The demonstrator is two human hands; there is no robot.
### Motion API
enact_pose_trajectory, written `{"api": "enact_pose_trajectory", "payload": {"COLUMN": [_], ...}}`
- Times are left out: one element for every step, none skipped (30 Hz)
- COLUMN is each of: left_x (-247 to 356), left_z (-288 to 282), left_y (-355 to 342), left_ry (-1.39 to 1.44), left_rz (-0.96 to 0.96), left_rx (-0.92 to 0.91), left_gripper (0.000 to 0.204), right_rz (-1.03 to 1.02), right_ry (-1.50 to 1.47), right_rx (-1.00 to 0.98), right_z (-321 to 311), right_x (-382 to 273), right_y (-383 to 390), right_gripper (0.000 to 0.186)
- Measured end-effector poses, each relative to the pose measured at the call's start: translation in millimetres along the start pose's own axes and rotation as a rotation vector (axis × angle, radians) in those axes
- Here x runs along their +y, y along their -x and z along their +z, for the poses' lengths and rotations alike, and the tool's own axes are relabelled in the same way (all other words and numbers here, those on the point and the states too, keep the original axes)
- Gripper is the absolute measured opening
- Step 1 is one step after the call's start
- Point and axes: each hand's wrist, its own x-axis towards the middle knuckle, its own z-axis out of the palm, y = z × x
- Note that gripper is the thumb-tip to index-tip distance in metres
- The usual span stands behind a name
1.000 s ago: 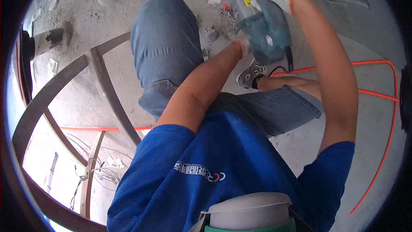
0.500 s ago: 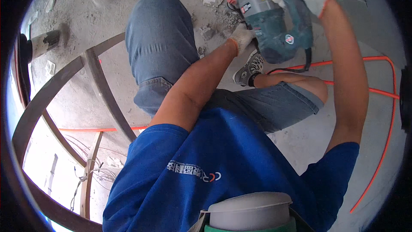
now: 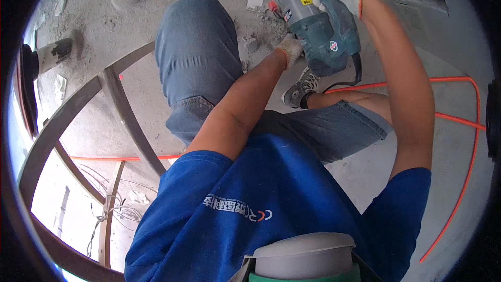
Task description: Using a rotary hammer drill to create a hole or trench in a concrete wall.
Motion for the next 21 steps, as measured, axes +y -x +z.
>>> {"api": "enact_pose_trajectory", "payload": {"left_x": [-2, -4, -7, -8, -8, -7, -4, -2, 4, 9, 12, 17, 23, 27, 31, 34, 36, 37, 36, 34, 32], "left_z": [-2, -3, -2, -1, 1, 4, 5, 6, 10, 15, 19, 22, 23, 24, 23, 21, 17, 12, 7, 2, -3], "left_y": [0, 2, 5, 9, 14, 18, 24, 31, 33, 36, 39, 41, 41, 41, 40, 38, 36, 33, 30, 26, 19], "left_ry": [-0.019, -0.036, -0.034, -0.034, -0.037, -0.039, -0.085, -0.126, -0.124, -0.113, -0.089, -0.095, -0.144, -0.193, -0.192, -0.236, -0.265, -0.278, -0.301, -0.31, -0.322], "left_rz": [0.019, 0.037, 0.036, 0.058, 0.067, 0.084, 0.075, 0.058, 0.055, 0.02, -0.024, -0.025, 0.034, 0.093, 0.095, 0.095, 0.133, 0.1, 0.034, -0.014, -0.031], "left_rx": [-0.003, -0.003, -0.003, 0.009, -0.003, 0.016, 0.005, 0.001, 0.008, 0.056, 0.082, 0.108, 0.03, -0.05, -0.054, -0.073, -0.126, -0.086, -0.015, 0.021, 0.055], "left_gripper": [0.027, 0.025, 0.025, 0.025, 0.024, 0.024, 0.025, 0.025, 0.025, 0.027, 0.028, 0.028, 0.029, 0.031, 0.031, 0.033, 0.035, 0.035, 0.036, 0.036, 0.036], "right_rz": [0.0, 0.001, -0.013, -0.032, -0.034, -0.029, 0.003, -0.015, -0.039, -0.011, -0.062, -0.077, -0.096, -0.115, -0.109, -0.112, -0.064, -0.019, -0.021, -0.022, -0.027], "right_ry": [-0.011, -0.009, 0.053, 0.117, 0.118, 0.103, 0.097, 0.089, 0.073, 0.091, 0.074, 0.047, 0.023, 0.0, -0.007, -0.004, -0.084, -0.164, -0.162, -0.146, -0.127], "right_rx": [0.003, 0.003, -0.001, -0.007, -0.009, 0.03, 0.072, 0.056, 0.044, 0.093, 0.092, 0.046, 0.134, 0.222, 0.27, 0.273, 0.215, 0.156, 0.154, 0.129, 0.107], "right_z": [0, 0, 0, -1, 0, -1, -1, -2, -5, -6, -10, -13, -15, -17, -18, -19, -20, -21, -18, -13, -11], "right_x": [3, 7, 11, 15, 19, 22, 24, 24, 20, 16, 11, 5, 0, -5, -9, -11, -15, -17, -14, -9, -7], "right_y": [3, 7, 14, 21, 27, 35, 40, 47, 52, 56, 65, 73, 81, 85, 85, 82, 74, 62, 50, 38, 27], "right_gripper": [0.025, 0.025, 0.026, 0.028, 0.028, 0.029, 0.029, 0.029, 0.03, 0.031, 0.03, 0.03, 0.03, 0.029, 0.031, 0.031, 0.028, 0.025, 0.025, 0.024, 0.023]}}
